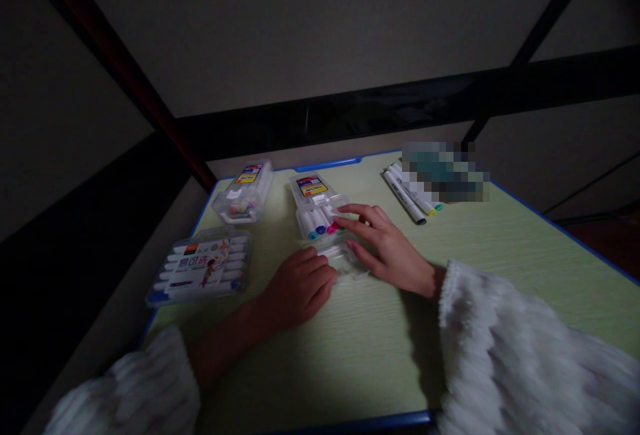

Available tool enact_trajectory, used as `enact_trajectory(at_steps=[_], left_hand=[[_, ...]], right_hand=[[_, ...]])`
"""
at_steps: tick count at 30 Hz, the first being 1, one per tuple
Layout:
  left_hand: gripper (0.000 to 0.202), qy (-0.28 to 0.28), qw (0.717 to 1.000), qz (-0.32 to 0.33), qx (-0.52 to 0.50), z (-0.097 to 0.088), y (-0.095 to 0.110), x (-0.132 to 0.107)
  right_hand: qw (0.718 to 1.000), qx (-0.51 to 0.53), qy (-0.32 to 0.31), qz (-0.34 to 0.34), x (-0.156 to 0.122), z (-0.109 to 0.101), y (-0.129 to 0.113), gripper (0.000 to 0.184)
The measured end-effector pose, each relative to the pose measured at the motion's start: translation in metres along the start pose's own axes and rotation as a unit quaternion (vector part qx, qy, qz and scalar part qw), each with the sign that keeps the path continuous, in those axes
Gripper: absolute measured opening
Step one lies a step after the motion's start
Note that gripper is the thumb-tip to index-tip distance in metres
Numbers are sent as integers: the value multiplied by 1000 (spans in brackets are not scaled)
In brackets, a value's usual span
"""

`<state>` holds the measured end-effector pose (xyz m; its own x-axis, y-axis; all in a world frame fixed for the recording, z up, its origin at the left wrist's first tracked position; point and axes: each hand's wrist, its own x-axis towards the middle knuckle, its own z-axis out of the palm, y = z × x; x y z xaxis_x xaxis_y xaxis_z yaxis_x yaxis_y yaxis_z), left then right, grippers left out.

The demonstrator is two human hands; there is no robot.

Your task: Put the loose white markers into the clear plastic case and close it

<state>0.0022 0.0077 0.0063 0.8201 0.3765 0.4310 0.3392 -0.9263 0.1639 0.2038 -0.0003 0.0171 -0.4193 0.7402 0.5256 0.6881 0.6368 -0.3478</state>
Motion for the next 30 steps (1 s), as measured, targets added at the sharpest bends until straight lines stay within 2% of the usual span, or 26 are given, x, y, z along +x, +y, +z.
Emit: enact_trajectory(at_steps=[4, 10, 21, 25, 30], left_hand=[[28, 3, 1000, -2, 4, -1, 1, 0], [29, 7, 1000, 0, 6, -1, 1, 0], [27, 14, 1000, -3, 5, -3, 3, 2], [27, 14, 1000, -2, 7, -3, 2, 1], [26, 5, 1000, -3, 6, -3, 2, 0]], right_hand=[[999, -38, 9, 21, -1, 0, -1, 39], [999, -12, -8, 49, -1, 1, -4, 40], [999, -14, -14, 46, -1, 2, -3, 39], [999, 3, 25, 30, -2, 1, -3, 40], [993, 13, 111, 21, -2, -2, -2, 28]])
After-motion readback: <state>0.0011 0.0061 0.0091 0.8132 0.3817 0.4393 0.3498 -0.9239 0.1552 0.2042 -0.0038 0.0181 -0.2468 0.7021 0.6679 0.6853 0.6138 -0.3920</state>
